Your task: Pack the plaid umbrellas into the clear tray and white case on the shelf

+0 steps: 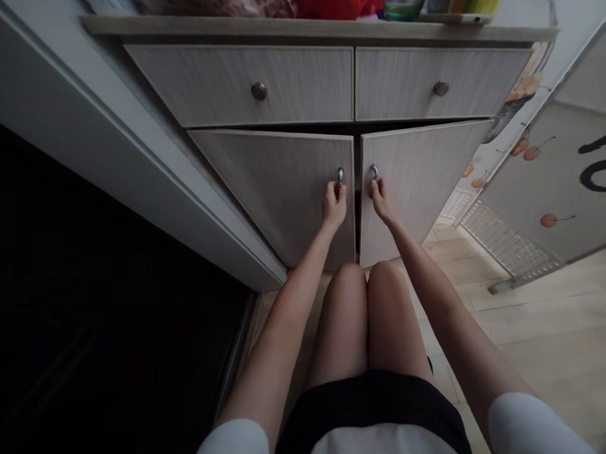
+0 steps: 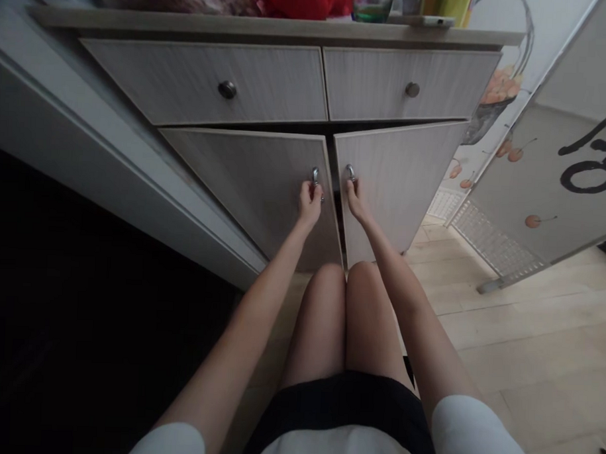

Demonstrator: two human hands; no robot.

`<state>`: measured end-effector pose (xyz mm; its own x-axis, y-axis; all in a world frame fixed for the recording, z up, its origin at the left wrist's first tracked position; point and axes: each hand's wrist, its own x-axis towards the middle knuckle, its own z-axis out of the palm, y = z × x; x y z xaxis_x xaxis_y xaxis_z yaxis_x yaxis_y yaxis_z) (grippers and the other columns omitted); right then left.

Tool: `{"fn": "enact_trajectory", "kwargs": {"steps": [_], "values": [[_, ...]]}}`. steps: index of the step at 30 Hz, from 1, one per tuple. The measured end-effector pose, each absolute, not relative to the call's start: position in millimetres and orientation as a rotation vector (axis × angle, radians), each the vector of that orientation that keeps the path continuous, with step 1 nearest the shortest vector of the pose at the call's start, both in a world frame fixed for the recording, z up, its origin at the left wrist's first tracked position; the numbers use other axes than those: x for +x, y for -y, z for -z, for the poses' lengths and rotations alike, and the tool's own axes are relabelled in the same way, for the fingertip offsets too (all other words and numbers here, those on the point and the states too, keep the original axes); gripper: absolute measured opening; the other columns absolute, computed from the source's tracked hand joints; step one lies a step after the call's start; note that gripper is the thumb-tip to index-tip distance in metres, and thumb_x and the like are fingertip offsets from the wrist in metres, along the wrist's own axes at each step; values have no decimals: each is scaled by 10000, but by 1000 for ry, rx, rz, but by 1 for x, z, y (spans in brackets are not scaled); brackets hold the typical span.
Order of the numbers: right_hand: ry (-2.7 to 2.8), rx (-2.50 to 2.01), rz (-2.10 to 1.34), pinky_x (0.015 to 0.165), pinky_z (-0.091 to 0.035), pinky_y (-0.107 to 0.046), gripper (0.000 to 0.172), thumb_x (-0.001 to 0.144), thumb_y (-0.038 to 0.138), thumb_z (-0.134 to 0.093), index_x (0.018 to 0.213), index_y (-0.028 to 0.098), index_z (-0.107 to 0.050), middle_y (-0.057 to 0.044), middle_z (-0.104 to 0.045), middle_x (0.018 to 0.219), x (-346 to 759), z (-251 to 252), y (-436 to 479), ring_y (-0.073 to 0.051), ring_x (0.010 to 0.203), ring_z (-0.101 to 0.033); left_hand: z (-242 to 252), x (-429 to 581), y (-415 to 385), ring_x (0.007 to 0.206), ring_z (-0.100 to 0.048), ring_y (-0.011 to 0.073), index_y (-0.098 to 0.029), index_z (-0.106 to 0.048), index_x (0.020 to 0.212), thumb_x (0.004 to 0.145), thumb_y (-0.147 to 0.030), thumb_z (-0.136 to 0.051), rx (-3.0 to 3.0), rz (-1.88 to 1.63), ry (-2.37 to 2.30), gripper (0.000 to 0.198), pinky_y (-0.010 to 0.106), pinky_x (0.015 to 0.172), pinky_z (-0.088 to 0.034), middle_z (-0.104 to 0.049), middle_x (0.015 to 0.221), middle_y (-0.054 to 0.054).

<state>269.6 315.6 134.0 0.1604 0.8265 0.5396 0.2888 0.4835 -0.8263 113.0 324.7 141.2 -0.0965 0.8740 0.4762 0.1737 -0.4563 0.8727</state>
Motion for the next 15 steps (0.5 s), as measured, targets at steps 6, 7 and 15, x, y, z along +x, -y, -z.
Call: {"fn": "enact_trajectory", "kwargs": {"steps": [6,7,15], "values": [[1287,-1102,-497,793,-489,-351,485,915,722,-442,782,256,-466,-4,-511,742,291,-146,-223,-183,767,-520,-136,70,-238,667,-510,151,-228,-527,845,918,-530,-607,1509,-1769,-1124,321,268,684,-423,-465,688,-23],[1271,-1104,-480,759,-483,-333,484,916,717,-450,774,255,-469,-1,-516,733,297,-148,-209,-176,747,-514,-135,60,-225,647,-488,141,-227,-523,830,915,-531,-612,1499,-1799,-1117,328,257,656,-404,-460,683,-26],[1138,-1265,-211,555,-400,-286,635,922,786,-269,686,234,-478,15,-470,587,355,-146,-127,-136,550,-461,-134,-16,-160,523,-333,97,-219,-407,696,841,-665,-558,1344,-2118,-1291,493,239,504,-281,-342,599,-61]]}}
